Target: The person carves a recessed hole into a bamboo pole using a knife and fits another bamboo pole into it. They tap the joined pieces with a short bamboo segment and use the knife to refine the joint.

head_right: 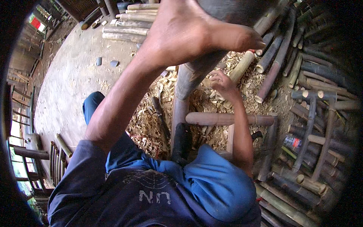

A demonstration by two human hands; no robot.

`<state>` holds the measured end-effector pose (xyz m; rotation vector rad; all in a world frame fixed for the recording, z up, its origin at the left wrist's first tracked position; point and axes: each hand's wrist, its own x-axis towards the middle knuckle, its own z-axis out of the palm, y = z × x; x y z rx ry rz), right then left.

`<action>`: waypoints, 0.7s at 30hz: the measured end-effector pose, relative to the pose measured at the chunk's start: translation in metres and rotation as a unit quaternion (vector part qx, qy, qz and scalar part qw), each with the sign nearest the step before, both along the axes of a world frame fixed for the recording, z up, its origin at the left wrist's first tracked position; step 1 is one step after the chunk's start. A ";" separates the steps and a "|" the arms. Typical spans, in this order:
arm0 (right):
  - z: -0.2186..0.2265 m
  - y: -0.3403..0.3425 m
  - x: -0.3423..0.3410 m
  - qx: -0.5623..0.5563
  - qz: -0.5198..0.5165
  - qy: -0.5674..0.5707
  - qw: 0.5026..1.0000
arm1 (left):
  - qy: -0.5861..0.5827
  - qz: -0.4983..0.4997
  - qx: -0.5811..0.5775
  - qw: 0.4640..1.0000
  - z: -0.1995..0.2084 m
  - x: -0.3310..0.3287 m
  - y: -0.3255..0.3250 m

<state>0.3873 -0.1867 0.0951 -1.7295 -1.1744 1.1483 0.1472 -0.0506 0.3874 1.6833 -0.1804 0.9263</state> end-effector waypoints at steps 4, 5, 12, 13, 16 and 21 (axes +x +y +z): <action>-0.044 -0.029 -0.003 0.006 -0.064 -0.085 0.994 | 0.031 0.065 0.027 0.997 -0.007 0.009 -0.007; -0.064 -0.039 -0.004 -0.002 -0.077 -0.118 0.990 | 0.064 0.093 0.023 0.993 -0.009 0.011 -0.009; -0.112 -0.082 -0.067 0.022 -0.203 -0.285 0.937 | 0.068 0.203 0.001 0.977 -0.032 0.022 0.009; -0.108 -0.083 -0.073 0.046 -0.227 -0.297 0.926 | 0.039 0.198 -0.012 0.979 -0.035 0.025 0.009; -0.108 -0.082 -0.072 0.037 -0.255 -0.294 0.920 | 0.048 0.165 -0.071 0.983 -0.033 0.022 -0.001; -0.120 -0.081 -0.079 0.041 -0.278 -0.320 0.905 | 0.037 0.102 -0.087 0.990 -0.042 0.011 0.012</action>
